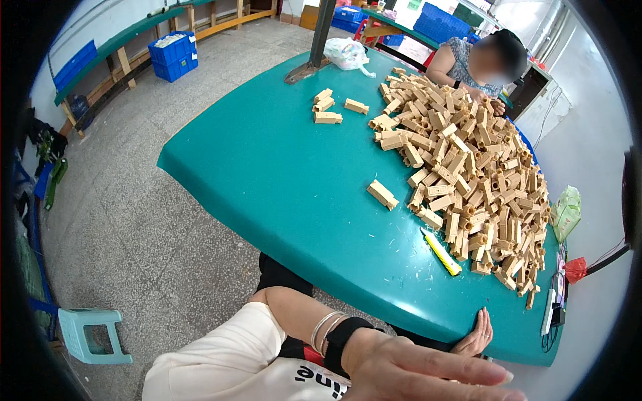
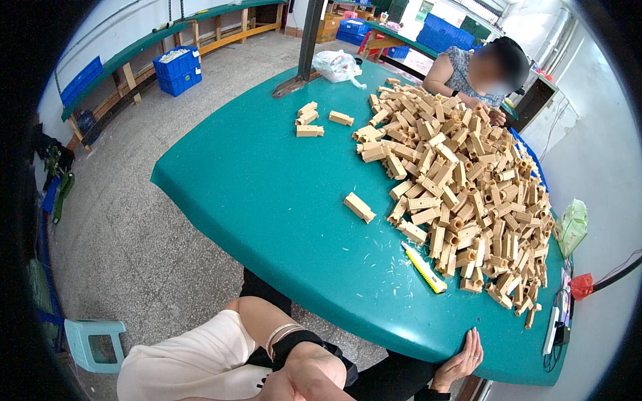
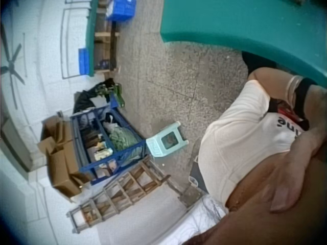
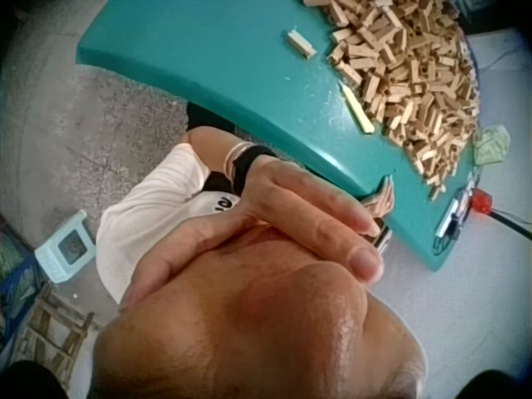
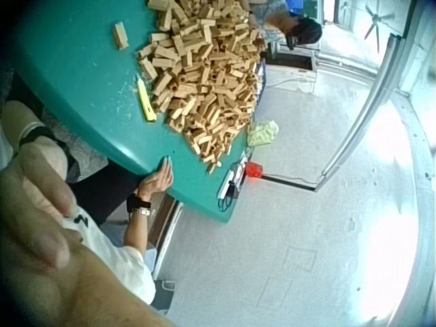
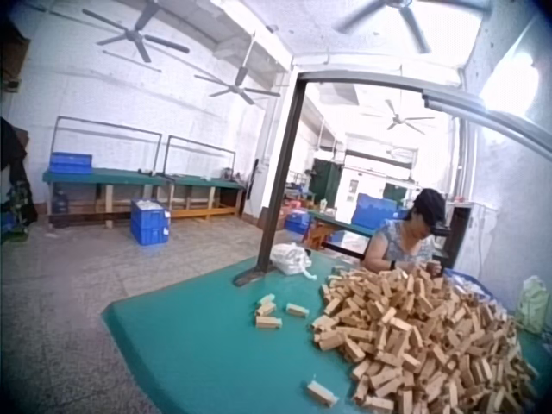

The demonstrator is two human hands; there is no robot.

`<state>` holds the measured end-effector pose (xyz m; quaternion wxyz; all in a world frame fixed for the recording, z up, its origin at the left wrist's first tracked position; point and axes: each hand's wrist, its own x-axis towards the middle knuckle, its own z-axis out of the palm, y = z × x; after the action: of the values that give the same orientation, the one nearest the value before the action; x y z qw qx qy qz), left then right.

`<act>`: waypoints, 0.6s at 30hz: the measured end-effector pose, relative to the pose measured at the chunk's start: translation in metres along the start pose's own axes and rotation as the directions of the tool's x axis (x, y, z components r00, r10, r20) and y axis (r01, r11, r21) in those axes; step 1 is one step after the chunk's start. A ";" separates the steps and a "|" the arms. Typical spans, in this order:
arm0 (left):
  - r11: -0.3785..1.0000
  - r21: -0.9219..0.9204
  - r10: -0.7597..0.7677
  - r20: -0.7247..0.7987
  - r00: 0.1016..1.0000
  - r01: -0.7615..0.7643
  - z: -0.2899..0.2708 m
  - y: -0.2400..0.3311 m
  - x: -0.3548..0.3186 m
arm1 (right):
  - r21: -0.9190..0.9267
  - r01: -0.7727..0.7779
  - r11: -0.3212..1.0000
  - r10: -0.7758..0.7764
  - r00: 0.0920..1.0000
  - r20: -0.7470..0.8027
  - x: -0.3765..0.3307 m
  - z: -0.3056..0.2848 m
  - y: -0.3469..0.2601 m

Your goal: Using a utility knife to trim or deburr small wooden track pieces on a workshop table.

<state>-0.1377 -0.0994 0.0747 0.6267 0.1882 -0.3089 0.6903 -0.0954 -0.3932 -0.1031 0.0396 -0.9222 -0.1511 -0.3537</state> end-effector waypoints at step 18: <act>0.970 -0.009 -0.244 -0.114 0.963 0.244 0.013 0.019 0.010 | -0.012 -0.004 1.000 0.004 1.000 0.009 0.001 -0.003 -0.001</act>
<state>-0.1597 -0.1008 0.0871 0.7231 0.1866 -0.2452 0.6182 -0.0967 -0.3923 -0.1001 0.0341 -0.9243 -0.1472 -0.3505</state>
